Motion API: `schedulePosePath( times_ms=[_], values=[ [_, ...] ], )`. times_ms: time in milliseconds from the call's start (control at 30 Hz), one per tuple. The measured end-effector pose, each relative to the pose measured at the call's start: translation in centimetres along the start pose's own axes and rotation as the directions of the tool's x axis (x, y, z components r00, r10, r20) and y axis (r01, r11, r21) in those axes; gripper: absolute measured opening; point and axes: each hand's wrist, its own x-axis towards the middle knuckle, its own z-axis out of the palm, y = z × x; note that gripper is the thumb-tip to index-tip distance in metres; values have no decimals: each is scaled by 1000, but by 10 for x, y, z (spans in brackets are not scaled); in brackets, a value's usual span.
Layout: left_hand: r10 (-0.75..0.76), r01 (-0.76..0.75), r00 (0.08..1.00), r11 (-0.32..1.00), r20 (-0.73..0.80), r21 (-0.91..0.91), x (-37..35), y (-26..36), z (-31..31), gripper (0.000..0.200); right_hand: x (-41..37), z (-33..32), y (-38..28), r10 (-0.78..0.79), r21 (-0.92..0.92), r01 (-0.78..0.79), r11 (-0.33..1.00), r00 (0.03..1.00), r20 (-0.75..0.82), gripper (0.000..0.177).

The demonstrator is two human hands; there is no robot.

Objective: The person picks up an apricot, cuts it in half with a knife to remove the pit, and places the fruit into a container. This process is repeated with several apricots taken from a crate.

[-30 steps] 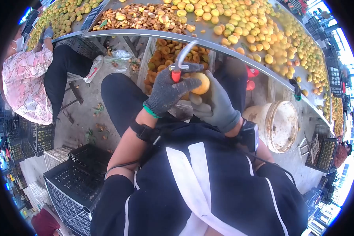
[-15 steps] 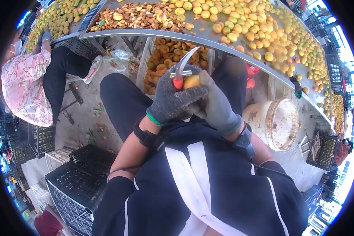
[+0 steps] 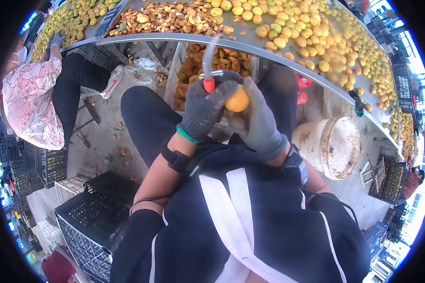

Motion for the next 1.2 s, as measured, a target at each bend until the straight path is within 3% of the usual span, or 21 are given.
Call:
schedulePosePath(
  times_ms=[100, 233, 300, 367, 433, 467, 533, 567, 633, 700, 733, 800, 833, 867, 900, 933, 967, 1000, 1067, 1100, 1200],
  values=[
    [121, -150, 976, 976, 180, 157, -2, 3, -3, 46, -1, -7, -3, 49, -67, -48, 997, 999, 8, 50],
    [82, -124, 981, 961, 176, 246, -16, 9, -2, 45, -9, 11, -3, 22, -185, -3, 983, 995, 102, 53],
    [85, -97, 987, 991, 133, 91, -15, 12, 1, 43, -12, 17, -5, -19, -221, 32, 975, 998, 65, 47],
    [132, -147, 984, 981, 118, 127, -14, 14, 4, 41, -11, 17, 0, -60, -257, 64, 964, 998, 25, 43],
    [182, -198, 978, 967, 107, 161, -13, 14, 6, 39, -6, 8, 13, -437, -624, 350, 699, 899, 15, 33],
    [232, -253, 966, 942, 118, 221, -12, 13, 6, 36, -5, 4, 16, -438, -626, 349, 697, 899, 14, 33],
    [279, -305, 951, 911, 131, 278, -12, 13, 8, 34, -3, -2, 21, -625, -785, 508, 355, 753, 205, 32],
    [260, -276, 960, 938, 103, 210, -14, 13, 10, 33, -3, -6, 24, -675, -820, 549, 160, 667, 315, 36],
    [239, -248, 968, 959, 79, 138, -13, 10, 11, 32, -2, -10, 28, -688, -793, 558, -247, 475, 549, 48],
    [398, -420, 907, 837, 137, 350, -11, 1, 8, 32, 3, -10, 32, -700, -782, 547, -299, 431, 569, 51],
    [398, -420, 907, 839, 136, 347, -12, 0, 8, 32, 6, -10, 32, -708, -767, 534, -354, 382, 593, 55],
    [235, -250, 968, 919, 84, 306, -12, 1, 7, 27, 15, -16, 30, -698, -790, 535, -301, 441, 564, 51],
    [240, -253, 967, 918, 82, 304, -11, -3, 4, 27, 20, -18, 28, -685, -810, 531, -250, 494, 535, 48],
    [93, -92, 996, 994, -12, 65, -8, -9, -1, 26, 20, -28, 21, -684, -807, 533, -255, 491, 540, 48],
    [-74, 60, 995, 980, -63, -189, -4, -12, -4, 25, 19, -44, 9, -419, -572, 553, 606, 833, 361, 42],
    [-70, 57, 996, 981, -62, -188, -3, -8, -5, 25, 15, -31, -4, 42, -22, -36, 999, 893, 448, 37],
    [-65, 62, 998, 989, -21, -135, -5, -2, -5, 25, -1, -16, -9, -4, -165, 46, 985, 969, 248, 33],
    [-68, 69, 997, 994, 19, -82, -8, 2, -4, 26, -3, -8, -10, 0, -163, 41, 986, 969, 245, 33],
    [-124, 124, 992, 992, 21, 8, -9, 10, -5, 28, -5, -1, -9, -159, -469, 172, 866, 985, 66, 40],
    [-133, 128, 989, 989, 66, 75, -9, 15, -5, 30, -4, -9, -11, -157, -573, 135, 808, 988, 10, 47],
    [-187, 161, 975, 967, 121, 197, -12, 30, -5, 32, -6, -13, -2, -267, -497, 235, 835, 964, 7, 47]
  ],
)
